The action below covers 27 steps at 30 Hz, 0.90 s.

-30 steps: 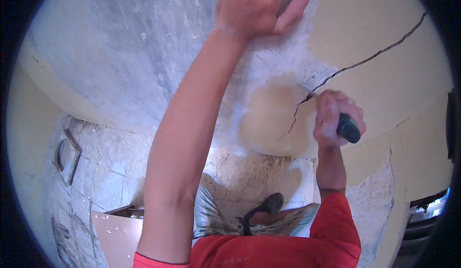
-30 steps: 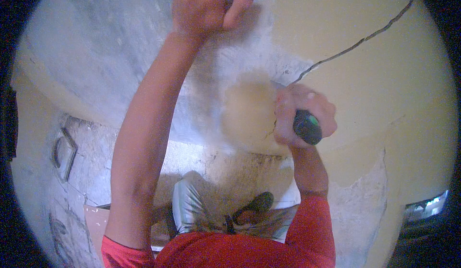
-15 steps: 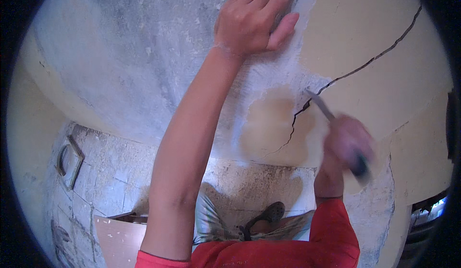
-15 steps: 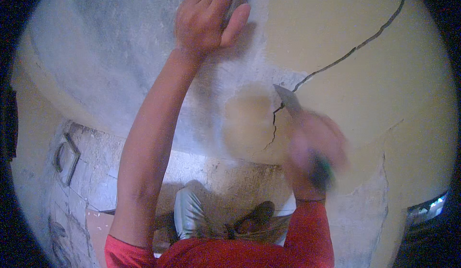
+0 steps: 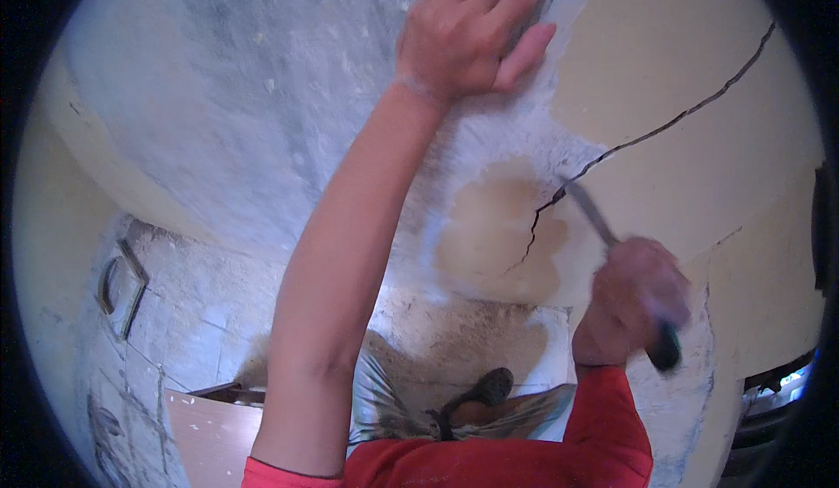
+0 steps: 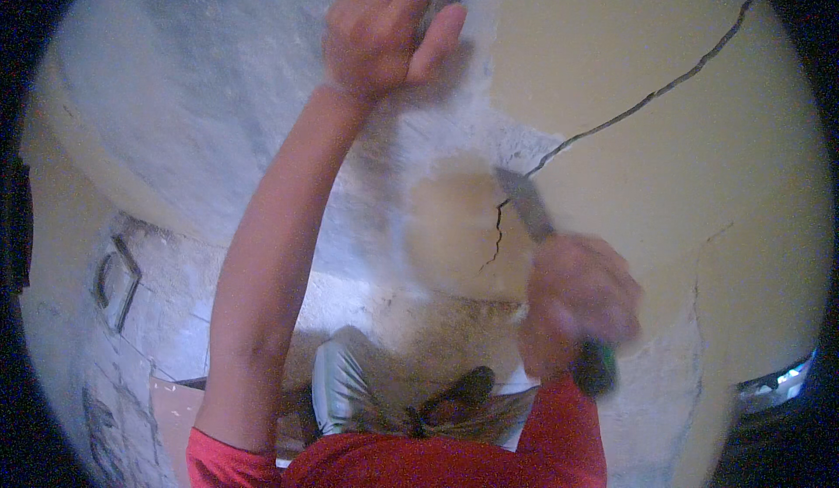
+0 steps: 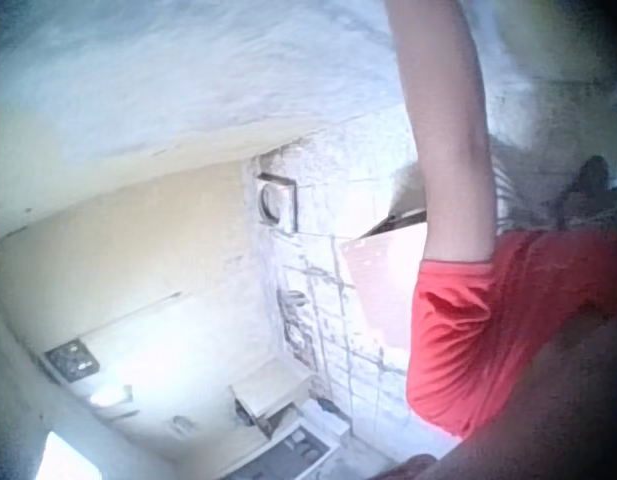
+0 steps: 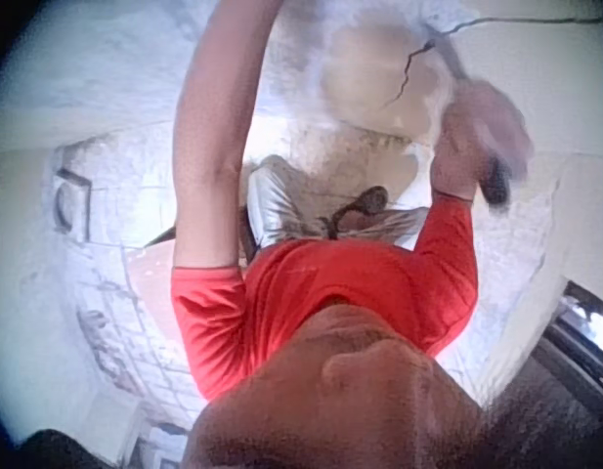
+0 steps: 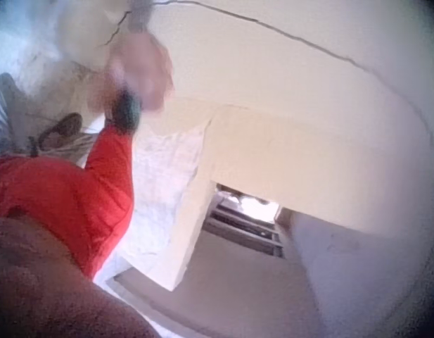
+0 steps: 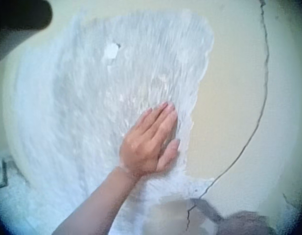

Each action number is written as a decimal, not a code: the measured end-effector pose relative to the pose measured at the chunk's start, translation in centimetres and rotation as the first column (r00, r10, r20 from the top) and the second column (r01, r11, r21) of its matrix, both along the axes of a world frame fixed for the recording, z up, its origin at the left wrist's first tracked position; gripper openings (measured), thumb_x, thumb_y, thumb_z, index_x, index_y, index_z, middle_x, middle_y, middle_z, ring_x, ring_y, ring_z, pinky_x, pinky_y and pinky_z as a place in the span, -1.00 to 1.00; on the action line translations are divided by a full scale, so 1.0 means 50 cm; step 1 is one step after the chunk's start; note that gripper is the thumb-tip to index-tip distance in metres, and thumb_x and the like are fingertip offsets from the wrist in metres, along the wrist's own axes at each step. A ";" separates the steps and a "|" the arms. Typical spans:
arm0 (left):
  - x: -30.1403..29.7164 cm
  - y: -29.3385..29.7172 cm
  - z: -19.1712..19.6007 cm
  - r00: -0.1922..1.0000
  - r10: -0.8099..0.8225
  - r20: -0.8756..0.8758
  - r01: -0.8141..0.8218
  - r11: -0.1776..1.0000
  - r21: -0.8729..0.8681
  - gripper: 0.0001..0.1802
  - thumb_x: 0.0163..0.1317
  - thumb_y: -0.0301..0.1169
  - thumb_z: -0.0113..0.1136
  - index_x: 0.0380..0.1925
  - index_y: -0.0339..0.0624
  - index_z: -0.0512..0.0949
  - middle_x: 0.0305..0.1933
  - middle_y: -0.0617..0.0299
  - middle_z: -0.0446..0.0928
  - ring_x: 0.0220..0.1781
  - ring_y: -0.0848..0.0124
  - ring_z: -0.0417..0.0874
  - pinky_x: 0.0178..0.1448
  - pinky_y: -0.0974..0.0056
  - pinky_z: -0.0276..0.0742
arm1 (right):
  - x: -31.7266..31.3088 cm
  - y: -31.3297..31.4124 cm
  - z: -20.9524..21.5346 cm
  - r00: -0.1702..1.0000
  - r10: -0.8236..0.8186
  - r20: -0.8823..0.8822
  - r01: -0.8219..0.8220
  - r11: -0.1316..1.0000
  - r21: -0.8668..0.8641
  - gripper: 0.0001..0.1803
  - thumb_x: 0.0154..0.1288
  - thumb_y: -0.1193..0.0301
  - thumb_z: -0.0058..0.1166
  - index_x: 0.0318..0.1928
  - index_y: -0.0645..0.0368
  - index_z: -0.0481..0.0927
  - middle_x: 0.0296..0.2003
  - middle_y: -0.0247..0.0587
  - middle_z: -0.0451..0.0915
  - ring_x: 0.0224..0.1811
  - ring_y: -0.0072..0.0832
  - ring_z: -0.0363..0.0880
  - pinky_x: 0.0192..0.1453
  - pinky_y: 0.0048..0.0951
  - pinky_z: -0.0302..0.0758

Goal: The person uses a scraper to widen and clear a long vertical crack in an interior wall.

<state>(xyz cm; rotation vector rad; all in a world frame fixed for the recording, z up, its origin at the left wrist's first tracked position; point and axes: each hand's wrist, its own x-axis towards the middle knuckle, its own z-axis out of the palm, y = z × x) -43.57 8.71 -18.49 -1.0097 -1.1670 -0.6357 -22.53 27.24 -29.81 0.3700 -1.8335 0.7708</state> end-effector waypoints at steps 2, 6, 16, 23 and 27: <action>0.014 -0.004 0.010 1.000 0.028 0.012 -0.028 1.000 -0.002 -0.46 0.15 -0.27 0.11 0.10 -0.37 0.46 0.16 -0.06 0.50 0.25 0.09 0.50 0.31 0.07 0.38 | 0.037 0.118 -0.055 0.938 0.266 0.224 -0.276 0.961 0.012 -0.87 -0.06 0.57 0.29 -0.61 0.19 0.57 -0.65 -0.14 0.59 -0.63 -0.43 0.60 -0.48 -0.41 0.58; -0.029 0.014 -0.002 0.996 0.002 -0.090 0.002 0.999 0.041 -0.47 0.15 -0.27 0.11 0.09 -0.35 0.47 0.16 -0.06 0.51 0.23 0.08 0.51 0.29 0.07 0.39 | -0.031 -0.036 -0.022 0.953 0.269 -0.141 -0.260 0.962 0.080 -0.78 0.17 0.45 0.07 -0.60 0.18 0.43 -0.63 -0.22 0.50 -0.58 -0.46 0.50 -0.35 -0.42 0.50; -0.033 0.013 0.044 0.988 0.014 -0.151 0.003 0.994 0.109 -0.52 0.14 -0.29 0.11 0.03 -0.35 0.51 0.09 -0.08 0.55 0.20 0.07 0.54 0.27 0.07 0.43 | 0.013 -0.023 0.039 0.981 -0.191 -0.037 0.193 0.925 0.327 -0.88 0.06 0.50 0.19 -0.50 0.11 0.49 -0.62 -0.29 0.51 -0.59 -0.36 0.50 -0.32 -0.28 0.53; -0.061 0.024 0.052 0.981 0.005 -0.195 0.019 0.992 0.123 -0.57 0.14 -0.30 0.10 -0.02 -0.33 0.52 0.04 -0.09 0.58 0.16 0.04 0.57 0.25 0.07 0.44 | -0.062 -0.008 -0.039 0.993 0.111 -0.049 -0.104 0.988 0.115 -0.83 0.15 0.42 0.11 -0.56 0.11 0.49 -0.58 -0.23 0.53 -0.55 -0.38 0.53 -0.37 -0.26 0.54; -0.113 0.022 0.059 0.932 0.039 -0.360 0.019 0.987 0.158 -0.58 0.14 -0.31 0.11 -0.04 -0.33 0.52 0.01 -0.10 0.59 0.14 0.01 0.57 0.23 0.06 0.45 | -0.046 0.019 -0.034 0.957 0.286 -0.047 -0.282 0.956 0.084 -0.77 0.20 0.38 0.06 -0.59 0.11 0.48 -0.56 -0.20 0.54 -0.53 -0.38 0.54 -0.39 -0.25 0.54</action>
